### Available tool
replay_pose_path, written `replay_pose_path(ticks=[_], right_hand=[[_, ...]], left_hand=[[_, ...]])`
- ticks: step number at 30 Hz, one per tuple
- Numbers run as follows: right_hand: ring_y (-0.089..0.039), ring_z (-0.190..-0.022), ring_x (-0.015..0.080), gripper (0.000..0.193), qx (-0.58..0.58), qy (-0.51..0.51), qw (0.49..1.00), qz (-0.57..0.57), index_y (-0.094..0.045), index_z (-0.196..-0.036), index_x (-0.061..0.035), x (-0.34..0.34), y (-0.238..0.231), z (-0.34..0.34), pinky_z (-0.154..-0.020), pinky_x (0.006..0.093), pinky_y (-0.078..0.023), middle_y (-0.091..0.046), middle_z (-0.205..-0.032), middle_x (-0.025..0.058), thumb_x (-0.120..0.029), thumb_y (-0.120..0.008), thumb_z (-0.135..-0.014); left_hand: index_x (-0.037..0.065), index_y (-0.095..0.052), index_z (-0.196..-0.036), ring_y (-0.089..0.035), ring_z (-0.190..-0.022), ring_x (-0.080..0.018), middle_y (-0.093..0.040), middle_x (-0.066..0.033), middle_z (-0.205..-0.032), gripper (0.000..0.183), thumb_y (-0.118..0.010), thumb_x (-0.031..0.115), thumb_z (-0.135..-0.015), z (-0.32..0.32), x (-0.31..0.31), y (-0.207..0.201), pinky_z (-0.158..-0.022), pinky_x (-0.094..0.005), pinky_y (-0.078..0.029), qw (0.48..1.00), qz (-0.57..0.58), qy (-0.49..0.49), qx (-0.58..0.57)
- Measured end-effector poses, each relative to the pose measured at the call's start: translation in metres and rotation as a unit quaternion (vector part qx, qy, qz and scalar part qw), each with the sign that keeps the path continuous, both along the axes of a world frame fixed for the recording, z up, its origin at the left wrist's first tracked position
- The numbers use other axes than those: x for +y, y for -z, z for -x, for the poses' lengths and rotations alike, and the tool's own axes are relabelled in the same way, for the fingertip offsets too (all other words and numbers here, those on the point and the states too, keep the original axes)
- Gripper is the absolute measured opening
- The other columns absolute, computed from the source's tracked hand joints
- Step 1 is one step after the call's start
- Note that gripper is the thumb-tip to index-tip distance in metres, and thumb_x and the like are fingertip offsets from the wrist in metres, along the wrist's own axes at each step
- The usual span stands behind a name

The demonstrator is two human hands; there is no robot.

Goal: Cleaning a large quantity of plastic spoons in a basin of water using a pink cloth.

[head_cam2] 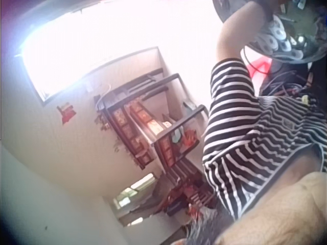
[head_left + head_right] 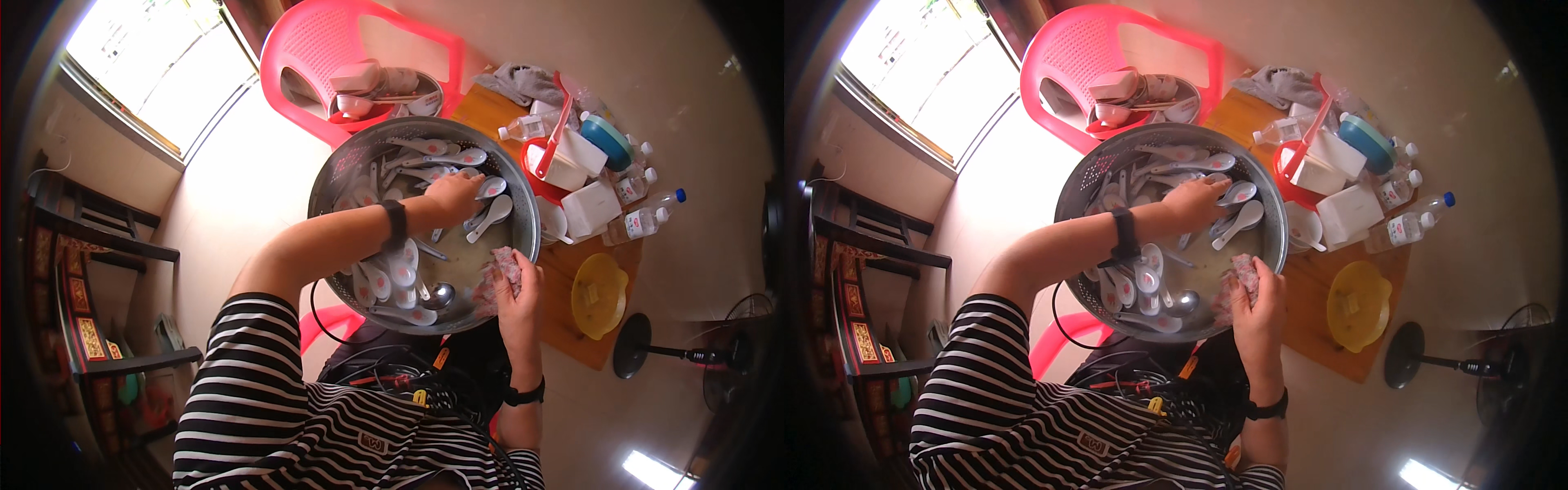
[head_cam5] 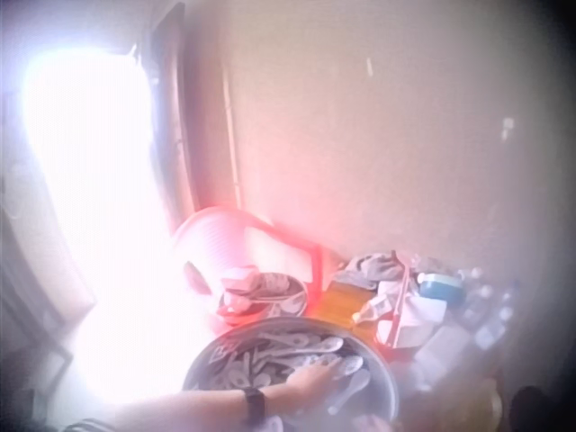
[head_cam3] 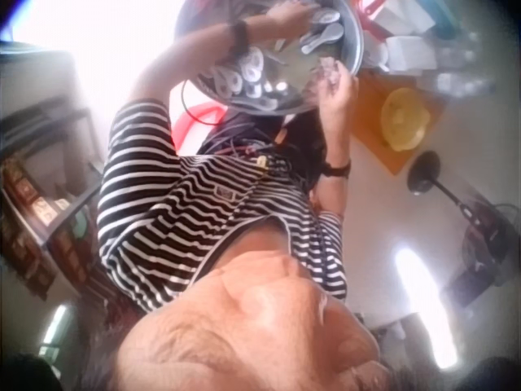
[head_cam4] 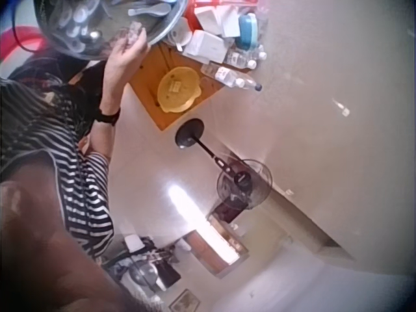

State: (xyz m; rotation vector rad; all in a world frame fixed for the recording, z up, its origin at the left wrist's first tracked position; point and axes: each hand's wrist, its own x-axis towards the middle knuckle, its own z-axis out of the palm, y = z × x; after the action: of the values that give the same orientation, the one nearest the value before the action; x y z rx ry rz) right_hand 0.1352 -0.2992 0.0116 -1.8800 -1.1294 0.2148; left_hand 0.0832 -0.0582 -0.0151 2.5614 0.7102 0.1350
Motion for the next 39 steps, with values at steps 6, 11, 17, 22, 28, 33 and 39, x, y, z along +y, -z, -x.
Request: replay_pose_path(ticks=[6,11,17,22,28,33,39], right_hand=[[-0.061,-0.101,0.0345,0.039,0.019,0.009,1.0,-0.001,-0.057,-0.128,0.0001,0.0,0.002,0.001,-0.086,0.0408,-0.051,-0.059,-0.112,0.0187,-0.018,-0.069,-0.095],[-0.061,-0.101,0.0337,0.038,-0.003,0.011,1.0,-0.001,-0.058,-0.126,0.0011,0.003,0.0,0.003,-0.085,0.0404,-0.051,-0.06,-0.111,0.0183,-0.018,-0.069,-0.095],[-0.06,-0.102,0.0248,0.036,-0.008,-0.002,1.0,0.012,-0.057,-0.128,0.0024,0.002,-0.001,0.003,-0.087,0.0339,-0.05,-0.057,-0.113,0.0141,-0.011,-0.066,-0.096],[-0.061,-0.101,0.0287,0.037,0.008,0.007,1.0,0.016,-0.058,-0.127,0.0016,0.002,-0.001,0.004,-0.085,0.0367,-0.051,-0.059,-0.111,0.0158,-0.016,-0.067,-0.096],[-0.062,-0.101,0.0335,0.038,0.016,0.007,1.0,0.014,-0.059,-0.126,0.0012,0.002,-0.003,0.004,-0.084,0.0402,-0.052,-0.061,-0.112,0.0184,-0.022,-0.068,-0.096],[-0.062,-0.101,0.0335,0.037,0.007,0.008,1.0,0.013,-0.06,-0.125,0.0016,0.002,-0.004,0.005,-0.085,0.0405,-0.051,-0.061,-0.112,0.0183,-0.021,-0.067,-0.096],[-0.062,-0.101,0.0341,0.037,0.02,0.007,0.999,0.028,-0.06,-0.125,0.0015,0.002,-0.008,0.006,-0.085,0.0408,-0.051,-0.062,-0.111,0.0184,-0.021,-0.068,-0.096]], left_hand=[[0.011,-0.075,-0.102,-0.066,-0.104,-0.0378,-0.067,-0.0178,-0.111,0.025,-0.059,0.023,-0.087,0.045,0.019,-0.016,-0.094,-0.0461,-0.052,0.986,-0.039,0.061,0.15],[0.017,-0.074,-0.107,-0.062,-0.109,-0.0352,-0.065,-0.0148,-0.114,0.028,-0.062,0.02,-0.082,0.081,0.036,0.008,-0.095,-0.0446,-0.051,0.963,-0.088,0.112,0.23],[0.02,-0.072,-0.114,-0.052,-0.122,-0.0341,-0.062,-0.0129,-0.121,0.037,-0.066,0.02,-0.077,0.086,0.041,0.004,-0.098,-0.0428,-0.048,0.969,-0.045,0.045,0.239],[0.019,-0.073,-0.111,-0.054,-0.117,-0.0339,-0.063,-0.0128,-0.115,0.034,-0.066,0.021,-0.078,0.084,0.048,0.02,-0.096,-0.0427,-0.049,0.96,-0.065,0.112,0.249],[0.011,-0.074,-0.105,-0.057,-0.117,-0.0346,-0.067,-0.0135,-0.112,0.031,-0.069,0.023,-0.077,0.084,0.04,0.029,-0.096,-0.0427,-0.049,0.978,-0.103,0.101,0.152],[0.01,-0.073,-0.11,-0.058,-0.119,-0.0334,-0.063,-0.0149,-0.124,0.032,-0.07,0.025,-0.081,0.084,0.031,0.029,-0.098,-0.0412,-0.051,0.936,-0.121,0.142,0.297],[0.01,-0.073,-0.108,-0.058,-0.119,-0.033,-0.063,-0.0149,-0.124,0.033,-0.073,0.026,-0.079,0.087,0.03,0.025,-0.096,-0.0398,-0.053,0.934,-0.122,0.125,0.313]])
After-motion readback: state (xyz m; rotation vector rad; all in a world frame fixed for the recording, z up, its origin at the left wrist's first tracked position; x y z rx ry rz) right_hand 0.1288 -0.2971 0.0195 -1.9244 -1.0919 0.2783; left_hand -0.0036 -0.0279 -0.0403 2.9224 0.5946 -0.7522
